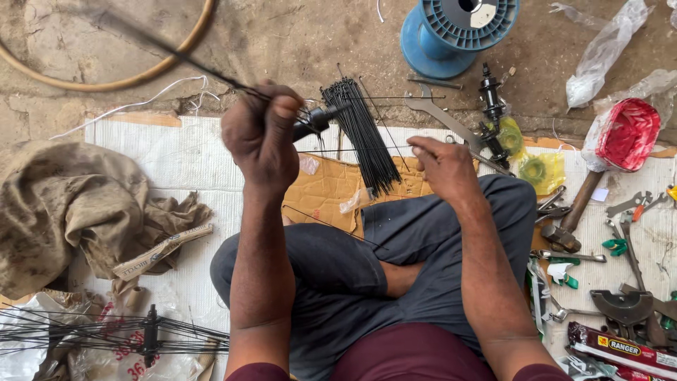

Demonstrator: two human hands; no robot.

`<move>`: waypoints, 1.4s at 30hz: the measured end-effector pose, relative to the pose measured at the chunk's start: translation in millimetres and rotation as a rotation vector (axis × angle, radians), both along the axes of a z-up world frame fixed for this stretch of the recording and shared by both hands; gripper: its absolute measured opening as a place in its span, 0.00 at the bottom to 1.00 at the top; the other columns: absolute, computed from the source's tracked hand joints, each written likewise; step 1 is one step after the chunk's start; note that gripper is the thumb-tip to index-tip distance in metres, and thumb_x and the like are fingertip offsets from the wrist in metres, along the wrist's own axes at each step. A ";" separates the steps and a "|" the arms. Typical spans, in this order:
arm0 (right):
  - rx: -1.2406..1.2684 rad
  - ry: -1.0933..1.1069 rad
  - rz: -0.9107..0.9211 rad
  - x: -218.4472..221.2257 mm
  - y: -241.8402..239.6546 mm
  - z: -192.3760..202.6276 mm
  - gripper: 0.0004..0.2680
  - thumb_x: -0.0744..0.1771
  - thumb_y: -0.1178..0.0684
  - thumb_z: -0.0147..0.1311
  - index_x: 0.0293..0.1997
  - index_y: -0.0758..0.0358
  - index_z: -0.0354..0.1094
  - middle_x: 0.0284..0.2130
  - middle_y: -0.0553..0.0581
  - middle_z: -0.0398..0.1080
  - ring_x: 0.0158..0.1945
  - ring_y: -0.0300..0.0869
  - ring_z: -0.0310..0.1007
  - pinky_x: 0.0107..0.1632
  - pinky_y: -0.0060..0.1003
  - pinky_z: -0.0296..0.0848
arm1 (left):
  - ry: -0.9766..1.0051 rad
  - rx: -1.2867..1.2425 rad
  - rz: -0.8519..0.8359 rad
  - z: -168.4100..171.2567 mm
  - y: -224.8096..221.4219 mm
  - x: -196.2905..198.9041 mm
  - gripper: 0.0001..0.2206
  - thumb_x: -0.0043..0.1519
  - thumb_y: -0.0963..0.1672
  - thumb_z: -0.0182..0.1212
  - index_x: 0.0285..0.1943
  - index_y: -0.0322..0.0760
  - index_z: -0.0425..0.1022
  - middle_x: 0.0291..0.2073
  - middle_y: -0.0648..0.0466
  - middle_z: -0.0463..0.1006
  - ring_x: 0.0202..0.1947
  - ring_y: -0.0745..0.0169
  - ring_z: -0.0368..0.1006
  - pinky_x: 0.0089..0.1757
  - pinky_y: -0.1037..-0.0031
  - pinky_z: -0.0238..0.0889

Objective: The person inserts multiple metal spokes into the holes of a bicycle hub by hand, threading them through one by one while holding the hub and spokes together.

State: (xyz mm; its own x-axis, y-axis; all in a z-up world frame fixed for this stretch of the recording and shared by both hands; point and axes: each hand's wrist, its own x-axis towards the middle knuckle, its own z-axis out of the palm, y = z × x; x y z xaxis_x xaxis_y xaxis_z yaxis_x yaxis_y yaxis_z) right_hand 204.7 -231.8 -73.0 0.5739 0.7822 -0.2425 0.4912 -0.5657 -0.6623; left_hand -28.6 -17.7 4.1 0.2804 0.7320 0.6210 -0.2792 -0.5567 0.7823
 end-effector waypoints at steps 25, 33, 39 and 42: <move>0.038 -0.718 0.345 75.1 141.6 -209.1 0.10 0.65 0.66 0.52 0.49 0.61 0.72 0.44 0.62 0.68 0.50 0.53 0.69 0.51 0.52 0.71 | -0.426 -0.028 -0.195 7.0 34.2 -59.0 0.24 0.72 0.55 0.50 0.35 0.28 0.69 0.20 0.60 0.56 0.12 0.75 0.49 0.17 0.77 0.43; 0.173 -0.820 0.501 46.7 109.5 -148.2 0.09 0.66 0.69 0.49 0.40 0.62 0.76 0.45 0.62 0.71 0.52 0.53 0.70 0.56 0.54 0.69 | -0.469 -0.091 -0.147 12.1 27.7 -52.9 0.25 0.71 0.54 0.56 0.35 0.23 0.68 0.21 0.57 0.58 0.15 0.74 0.51 0.20 0.78 0.45; 0.361 -0.709 0.423 18.9 87.0 -137.2 0.09 0.62 0.70 0.49 0.30 0.60 0.72 0.57 0.67 0.72 0.65 0.58 0.70 0.69 0.55 0.68 | -0.495 -0.102 -0.194 24.4 17.0 -50.0 0.26 0.70 0.54 0.57 0.35 0.22 0.69 0.21 0.57 0.58 0.15 0.74 0.52 0.20 0.80 0.47; 0.104 -0.415 0.146 15.5 88.2 -146.9 0.07 0.67 0.61 0.53 0.50 0.65 0.68 0.54 0.71 0.71 0.58 0.58 0.71 0.63 0.54 0.69 | -0.506 -0.102 -0.209 26.0 9.1 -50.3 0.26 0.71 0.54 0.56 0.35 0.22 0.69 0.21 0.57 0.57 0.15 0.74 0.52 0.19 0.80 0.47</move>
